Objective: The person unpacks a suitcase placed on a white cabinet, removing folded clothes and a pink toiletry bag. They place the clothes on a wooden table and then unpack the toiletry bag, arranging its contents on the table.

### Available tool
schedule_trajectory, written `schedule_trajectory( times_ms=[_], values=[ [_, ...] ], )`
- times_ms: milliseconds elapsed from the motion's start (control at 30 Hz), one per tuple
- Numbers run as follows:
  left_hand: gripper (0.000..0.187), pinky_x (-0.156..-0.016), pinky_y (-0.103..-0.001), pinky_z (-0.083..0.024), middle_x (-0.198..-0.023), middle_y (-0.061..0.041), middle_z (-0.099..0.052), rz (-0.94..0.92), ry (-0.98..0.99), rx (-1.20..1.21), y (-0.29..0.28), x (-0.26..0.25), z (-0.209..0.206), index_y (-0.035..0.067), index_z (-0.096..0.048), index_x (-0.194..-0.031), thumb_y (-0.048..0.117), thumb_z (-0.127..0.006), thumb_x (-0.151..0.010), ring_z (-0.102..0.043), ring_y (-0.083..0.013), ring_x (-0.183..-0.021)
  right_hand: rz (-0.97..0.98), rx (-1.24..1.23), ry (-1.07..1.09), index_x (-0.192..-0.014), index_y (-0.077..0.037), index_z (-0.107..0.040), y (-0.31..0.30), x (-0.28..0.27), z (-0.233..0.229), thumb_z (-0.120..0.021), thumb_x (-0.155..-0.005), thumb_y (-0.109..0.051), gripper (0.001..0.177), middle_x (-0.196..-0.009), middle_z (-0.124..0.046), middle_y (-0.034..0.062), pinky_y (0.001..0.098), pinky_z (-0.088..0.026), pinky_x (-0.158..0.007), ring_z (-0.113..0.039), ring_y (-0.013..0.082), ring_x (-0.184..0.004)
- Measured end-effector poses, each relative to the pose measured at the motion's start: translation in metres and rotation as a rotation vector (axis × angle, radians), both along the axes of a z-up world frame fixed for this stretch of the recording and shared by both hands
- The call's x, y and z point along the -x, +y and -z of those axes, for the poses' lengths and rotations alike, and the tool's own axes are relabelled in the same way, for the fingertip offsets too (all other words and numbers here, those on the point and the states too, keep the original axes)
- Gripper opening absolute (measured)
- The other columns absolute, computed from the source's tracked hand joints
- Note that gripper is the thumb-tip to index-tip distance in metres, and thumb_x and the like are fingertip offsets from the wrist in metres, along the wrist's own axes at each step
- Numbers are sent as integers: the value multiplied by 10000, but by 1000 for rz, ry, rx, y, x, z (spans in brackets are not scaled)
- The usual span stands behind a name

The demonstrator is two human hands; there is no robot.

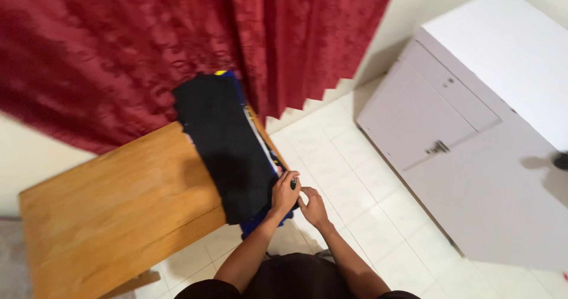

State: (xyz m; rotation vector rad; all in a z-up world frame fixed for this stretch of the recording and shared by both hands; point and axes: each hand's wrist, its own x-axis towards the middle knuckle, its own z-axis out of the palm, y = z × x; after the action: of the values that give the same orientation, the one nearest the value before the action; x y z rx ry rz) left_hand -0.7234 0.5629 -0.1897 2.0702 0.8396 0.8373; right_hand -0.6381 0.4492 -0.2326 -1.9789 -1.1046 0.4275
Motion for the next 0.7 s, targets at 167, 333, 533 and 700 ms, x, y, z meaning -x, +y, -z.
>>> schedule_trajectory(
  times_ms=[167,333,533,700],
  values=[
    [120,-671,-406,-561,-966,-85,-732,143,26,166,-55,-58,15,82,-677,-1001,118,-701,-888,-723,-265,-769,201,48,311,-1156,-34,-731,-67,-55,6,-589,-963,-113,253,-959,-790,143,375,-593,-831,-770,244,-891],
    [87,-658,-394,-564,-864,-110,-745,353,145,326,-133,-116,39,89,-682,-984,125,-683,-904,-727,-262,-734,293,60,410,-1174,-50,-722,-165,-108,15,-572,-971,-108,260,-868,-788,124,330,-589,-755,-762,181,-800],
    [122,-680,-394,-557,-835,-122,-745,681,364,425,-215,-178,67,98,-704,-1024,147,-644,-929,-723,-271,-733,481,70,504,-1165,-65,-732,-274,-148,21,-562,-977,-125,261,-873,-790,100,312,-593,-723,-757,168,-772],
    [143,-723,-370,-559,-888,-95,-763,858,446,444,-271,-233,76,100,-704,-1033,146,-600,-947,-732,-229,-787,642,41,568,-1158,-63,-739,-347,-175,19,-541,-988,-118,267,-879,-770,89,307,-586,-706,-741,150,-781]
  ],
)
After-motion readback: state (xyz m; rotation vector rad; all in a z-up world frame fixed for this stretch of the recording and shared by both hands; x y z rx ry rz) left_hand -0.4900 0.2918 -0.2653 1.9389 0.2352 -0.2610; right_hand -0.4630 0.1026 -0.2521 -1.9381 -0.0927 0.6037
